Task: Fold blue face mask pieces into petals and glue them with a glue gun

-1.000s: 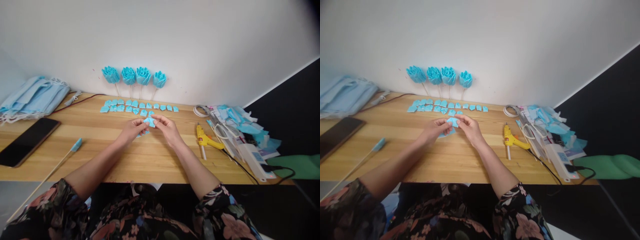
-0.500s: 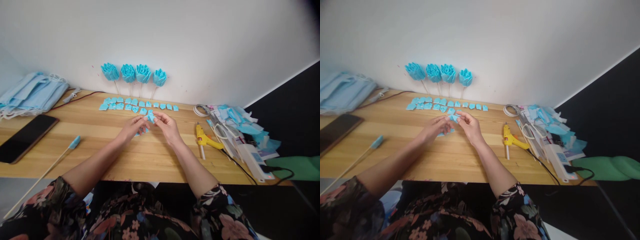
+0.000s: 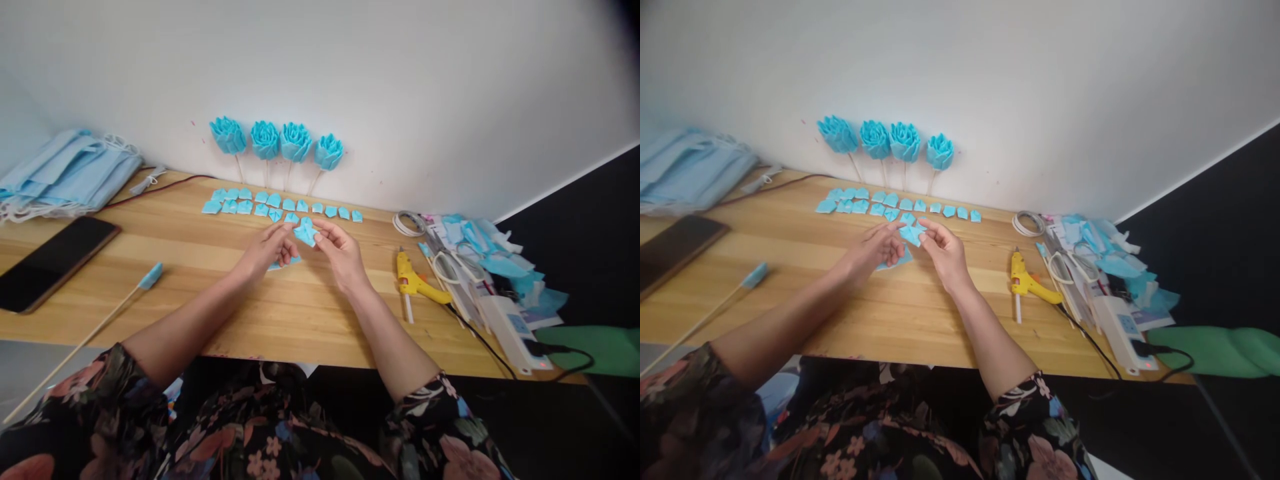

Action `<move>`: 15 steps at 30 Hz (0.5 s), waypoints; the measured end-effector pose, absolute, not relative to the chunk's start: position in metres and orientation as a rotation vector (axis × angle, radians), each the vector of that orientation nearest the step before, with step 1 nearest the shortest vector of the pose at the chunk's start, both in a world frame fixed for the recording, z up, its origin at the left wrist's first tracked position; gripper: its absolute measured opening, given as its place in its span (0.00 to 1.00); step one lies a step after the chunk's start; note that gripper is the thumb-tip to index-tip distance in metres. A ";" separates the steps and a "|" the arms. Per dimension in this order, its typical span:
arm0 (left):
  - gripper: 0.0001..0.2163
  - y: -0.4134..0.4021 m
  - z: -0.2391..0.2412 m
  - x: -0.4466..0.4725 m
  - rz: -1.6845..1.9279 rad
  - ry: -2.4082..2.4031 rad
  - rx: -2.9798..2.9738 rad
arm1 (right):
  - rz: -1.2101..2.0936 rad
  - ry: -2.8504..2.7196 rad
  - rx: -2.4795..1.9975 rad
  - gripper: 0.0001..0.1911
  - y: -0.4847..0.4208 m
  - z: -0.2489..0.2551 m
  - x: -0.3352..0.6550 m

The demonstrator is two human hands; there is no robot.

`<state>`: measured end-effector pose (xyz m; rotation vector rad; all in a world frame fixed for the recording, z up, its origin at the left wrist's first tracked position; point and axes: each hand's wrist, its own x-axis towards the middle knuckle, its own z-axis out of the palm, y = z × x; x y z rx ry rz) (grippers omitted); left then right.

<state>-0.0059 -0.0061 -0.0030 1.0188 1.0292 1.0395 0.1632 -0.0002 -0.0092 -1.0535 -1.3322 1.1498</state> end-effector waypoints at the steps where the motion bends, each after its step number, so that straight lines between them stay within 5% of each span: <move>1: 0.14 -0.006 -0.003 -0.006 1.046 1.039 1.023 | 1.159 -1.336 -1.056 0.19 0.000 -0.009 0.163; 5: 0.08 -0.008 -0.003 -0.005 1.062 1.088 1.098 | 1.188 -1.339 -1.053 0.18 0.000 -0.010 0.163; 15: 0.11 -0.009 0.000 -0.005 1.023 1.118 1.122 | 1.188 -1.318 -1.069 0.20 0.000 -0.010 0.163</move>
